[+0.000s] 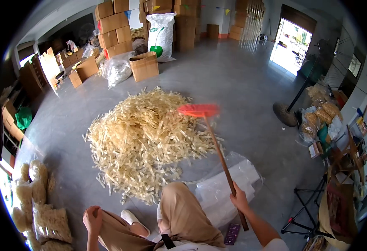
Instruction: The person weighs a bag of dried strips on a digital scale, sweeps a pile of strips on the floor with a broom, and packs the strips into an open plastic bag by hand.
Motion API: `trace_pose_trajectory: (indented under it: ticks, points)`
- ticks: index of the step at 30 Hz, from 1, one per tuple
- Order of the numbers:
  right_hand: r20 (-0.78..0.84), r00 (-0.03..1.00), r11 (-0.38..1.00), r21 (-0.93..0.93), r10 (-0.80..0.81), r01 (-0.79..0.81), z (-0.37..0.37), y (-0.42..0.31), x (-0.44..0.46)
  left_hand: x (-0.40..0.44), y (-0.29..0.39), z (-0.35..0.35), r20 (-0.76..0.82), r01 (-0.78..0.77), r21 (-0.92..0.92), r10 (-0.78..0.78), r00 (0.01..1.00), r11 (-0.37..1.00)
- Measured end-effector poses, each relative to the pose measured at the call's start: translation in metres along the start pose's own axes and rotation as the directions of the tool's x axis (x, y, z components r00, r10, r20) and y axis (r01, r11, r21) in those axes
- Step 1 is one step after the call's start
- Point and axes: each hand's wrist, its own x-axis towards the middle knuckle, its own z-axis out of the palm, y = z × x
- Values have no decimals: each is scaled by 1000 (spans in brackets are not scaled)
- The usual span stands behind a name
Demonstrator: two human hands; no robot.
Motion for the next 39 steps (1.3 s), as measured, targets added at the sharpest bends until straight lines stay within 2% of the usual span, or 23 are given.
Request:
trace_pose_trajectory:
  ticks: [2,4,6,7,9,12,13,15,16,18,20,22,23,25,29,31,32,34,35,37,38,39]
  points:
    - [80,940,935,106,331,-338,-3,-8,40,-1,-2,1,1,8,2,-8,1000,1000]
    - [-15,949,947,70,316,-315,6,16,84,-1,-4,3,4,19,7,-19,1000,1000]
    - [21,887,887,16,461,-462,5,20,123,-2,-3,4,-56,-40,23,41,998,999]
    - [26,887,887,18,461,-462,8,25,138,-2,-3,5,-56,-37,28,38,998,999]
    - [36,827,828,-28,561,-560,17,41,155,-3,-3,4,-54,-43,31,45,998,999]
    - [90,813,817,-23,575,-576,42,63,136,-3,0,3,-44,-39,23,40,998,999]
    - [98,851,854,-120,517,-506,45,55,114,-3,-1,3,-37,-38,22,38,999,999]
    - [255,795,835,-184,551,-519,50,53,60,-5,-2,4,-78,-49,20,51,996,999]
    - [316,803,863,-187,506,-470,47,49,25,-4,-2,4,-69,-49,14,50,996,999]
    - [418,795,888,-333,440,-316,36,25,-36,-2,-3,4,-59,-54,31,56,997,998]
    - [485,781,918,-248,393,-308,24,-11,-82,1,-7,9,-43,-88,47,90,995,995]
    - [597,658,886,-258,459,-385,10,-56,-104,5,-3,10,-26,-67,78,70,997,995]
    - [595,656,884,-259,464,-391,5,-68,-113,6,0,11,-20,-72,77,74,997,994]
    - [711,596,911,-161,373,-379,2,-83,-130,8,7,10,18,-54,30,53,998,998]
    - [716,645,946,-65,266,-318,-10,-94,-150,6,18,10,8,-86,17,86,996,996]
    - [670,676,919,-23,307,-394,-17,-103,-146,4,22,9,-13,-69,16,70,997,997]
    - [690,666,928,-21,282,-371,-17,-100,-146,2,21,8,-23,-73,13,73,997,997]
    - [528,788,938,-50,315,-342,-16,-87,-153,0,18,6,-33,-53,11,53,998,999]
    - [547,785,947,-42,289,-319,-17,-82,-154,0,16,5,-27,-65,-7,65,998,998]
    - [358,866,937,-108,349,-333,-20,-69,-154,-1,11,4,-41,-47,4,47,998,999]
    - [371,867,943,-105,332,-316,-21,-59,-153,-1,10,3,-33,-51,0,51,998,999]
    - [289,904,949,-118,315,-293,-24,-53,-148,-2,11,1,-31,-44,3,44,999,999]
